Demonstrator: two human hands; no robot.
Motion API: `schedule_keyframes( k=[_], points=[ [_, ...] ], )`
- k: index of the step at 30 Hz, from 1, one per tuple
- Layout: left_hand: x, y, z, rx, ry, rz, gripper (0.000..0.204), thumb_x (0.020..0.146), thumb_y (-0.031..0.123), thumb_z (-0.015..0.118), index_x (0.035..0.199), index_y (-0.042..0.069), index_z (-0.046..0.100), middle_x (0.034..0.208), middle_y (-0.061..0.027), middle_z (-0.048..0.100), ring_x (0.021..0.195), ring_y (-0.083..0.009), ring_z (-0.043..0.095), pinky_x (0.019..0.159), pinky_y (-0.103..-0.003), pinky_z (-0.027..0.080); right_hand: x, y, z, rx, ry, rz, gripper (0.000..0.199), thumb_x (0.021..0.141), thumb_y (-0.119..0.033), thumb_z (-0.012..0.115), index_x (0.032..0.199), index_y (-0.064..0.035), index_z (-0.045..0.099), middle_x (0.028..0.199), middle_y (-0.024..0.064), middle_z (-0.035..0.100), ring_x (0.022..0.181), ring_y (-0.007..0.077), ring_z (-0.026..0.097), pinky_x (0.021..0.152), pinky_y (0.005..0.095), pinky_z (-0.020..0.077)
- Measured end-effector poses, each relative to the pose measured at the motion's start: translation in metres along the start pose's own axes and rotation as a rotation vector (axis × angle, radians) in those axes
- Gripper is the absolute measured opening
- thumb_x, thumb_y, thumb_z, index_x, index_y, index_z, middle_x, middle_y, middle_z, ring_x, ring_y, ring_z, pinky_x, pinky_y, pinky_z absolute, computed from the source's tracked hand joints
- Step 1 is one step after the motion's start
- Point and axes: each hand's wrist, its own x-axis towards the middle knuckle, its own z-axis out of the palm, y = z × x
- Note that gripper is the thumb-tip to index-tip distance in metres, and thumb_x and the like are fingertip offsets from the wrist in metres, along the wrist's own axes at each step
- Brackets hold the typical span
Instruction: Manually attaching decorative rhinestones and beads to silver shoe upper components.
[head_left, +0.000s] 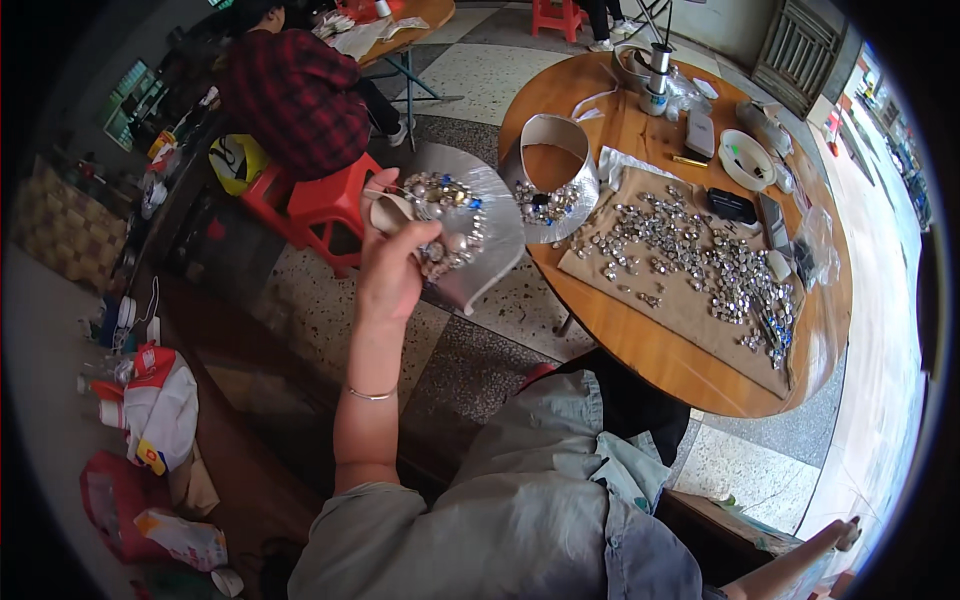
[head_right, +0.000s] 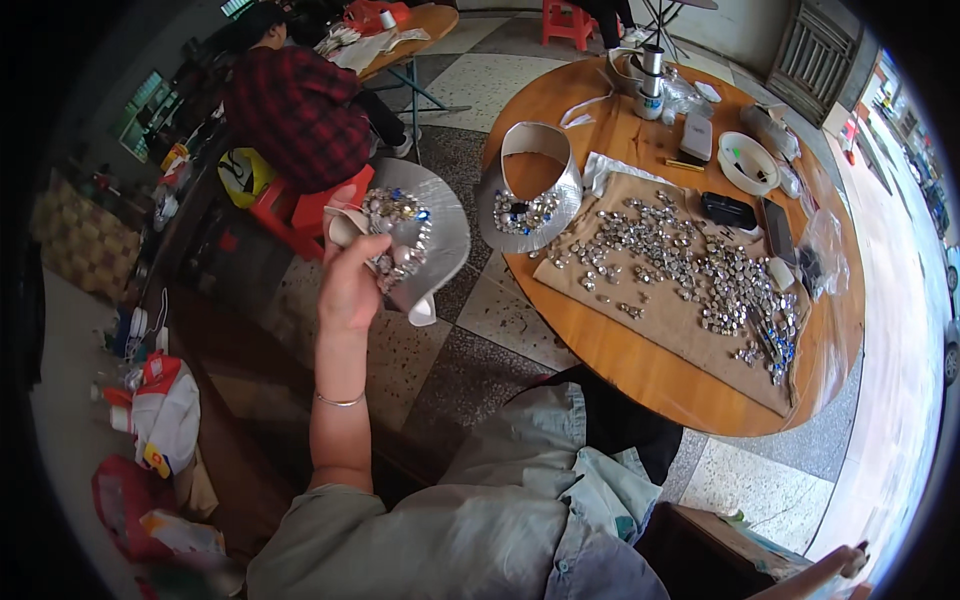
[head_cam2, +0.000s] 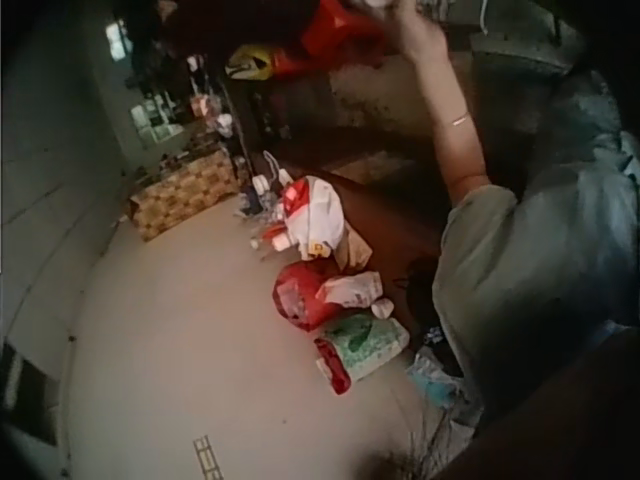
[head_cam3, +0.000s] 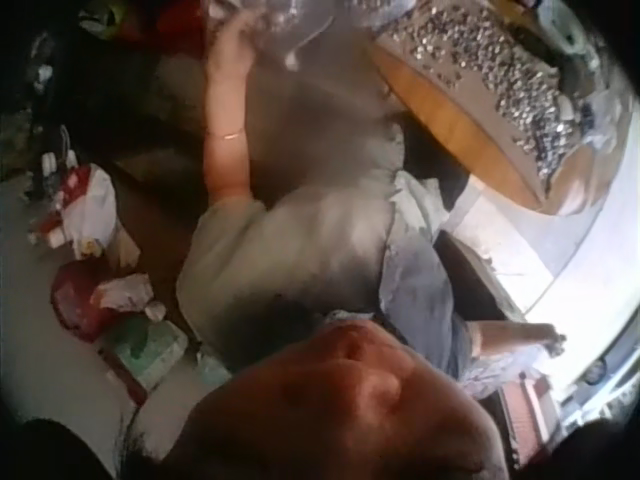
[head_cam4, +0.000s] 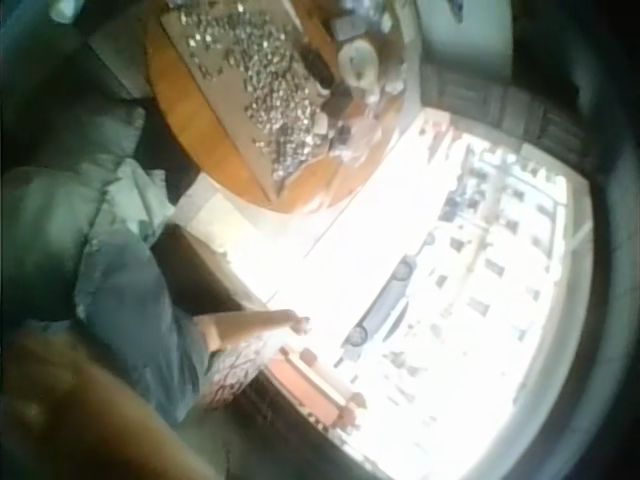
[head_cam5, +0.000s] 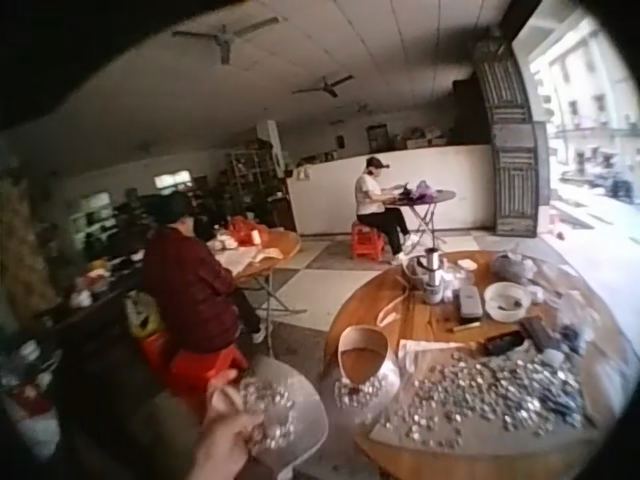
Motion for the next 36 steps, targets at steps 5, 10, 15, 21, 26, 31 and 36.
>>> schedule_keyframes(
  k=[5,10,15,21,26,31,36],
  points=[
    [0.022,0.015,-0.167,-0.637,-0.128,-0.143,0.051,0.078,-0.004,0.052,0.124,0.013,0.036,0.115,-0.0109,0.046,0.101,-0.0221,0.051,0.084,-0.036,0.047,-0.004,-0.01,-0.031,-0.715,-0.235,-0.665,0.024,0.09,-0.013,0.045,0.09,0.0076,0.058,0.081,0.0161,0.06,0.071,0.0238,0.057,0.065,0.0357,0.0472],
    [-0.023,-0.014,-0.027,-0.051,0.12,0.019,0.056,0.076,-0.01,0.055,0.122,0.012,0.032,0.111,-0.0093,0.048,0.099,-0.0198,0.052,0.081,-0.033,0.048,-0.082,-0.05,0.0,-1.395,-0.351,-1.21,0.03,0.09,-0.02,0.048,0.084,0.0061,0.062,0.076,0.0162,0.063,0.066,0.0254,0.06,0.06,0.0368,0.0474],
    [-0.073,-0.048,0.08,-0.01,-0.224,-0.123,0.068,0.072,-0.013,0.061,0.125,0.013,0.026,0.112,-0.0086,0.045,0.099,-0.0186,0.051,0.085,-0.033,0.046,-0.35,0.252,0.415,-0.119,-0.241,0.696,0.031,0.092,-0.026,0.045,0.109,-0.0015,0.053,0.078,0.0004,0.048,0.077,0.0141,0.05,0.073,0.0303,0.0426],
    [-0.093,-0.073,0.113,0.054,-0.446,-0.127,0.07,0.071,-0.007,0.066,0.123,0.011,0.023,0.113,-0.0101,0.04,0.098,-0.0177,0.051,0.082,-0.03,0.047,-0.439,0.296,0.53,-0.141,-0.366,1.107,0.027,0.091,-0.024,0.05,0.101,-0.0001,0.055,0.092,0.0053,0.059,0.08,0.0105,0.057,0.072,0.0271,0.0469],
    [-0.103,-0.078,0.12,0.311,-0.417,-0.068,0.069,0.071,-0.006,0.067,0.121,0.01,0.024,0.11,-0.011,0.041,0.098,-0.017,0.05,0.081,-0.029,0.047,-0.44,0.298,0.524,-0.129,-0.352,1.06,0.015,0.085,-0.013,0.059,0.094,-0.0007,0.058,0.084,0.0048,0.063,0.072,0.0075,0.058,0.064,0.0223,0.0479],
    [-0.105,-0.079,0.12,0.282,-0.392,-0.123,0.069,0.071,-0.007,0.067,0.121,0.01,0.024,0.112,-0.0107,0.041,0.1,-0.0173,0.05,0.081,-0.028,0.047,-0.438,0.301,0.524,-0.051,-0.296,1.095,0.012,0.084,-0.011,0.06,0.091,-0.0011,0.059,0.079,0.0033,0.063,0.068,0.0067,0.058,0.06,0.0205,0.0476],
    [-0.106,-0.082,0.12,0.052,-0.342,-0.347,0.07,0.071,-0.006,0.068,0.124,0.011,0.025,0.114,-0.0093,0.042,0.103,-0.0181,0.048,0.085,-0.031,0.046,-0.434,0.304,0.527,0.018,-0.271,1.135,0.013,0.085,-0.014,0.058,0.089,-0.0011,0.059,0.079,0.0038,0.063,0.066,0.0069,0.058,0.059,0.0208,0.0479]
  ],
)
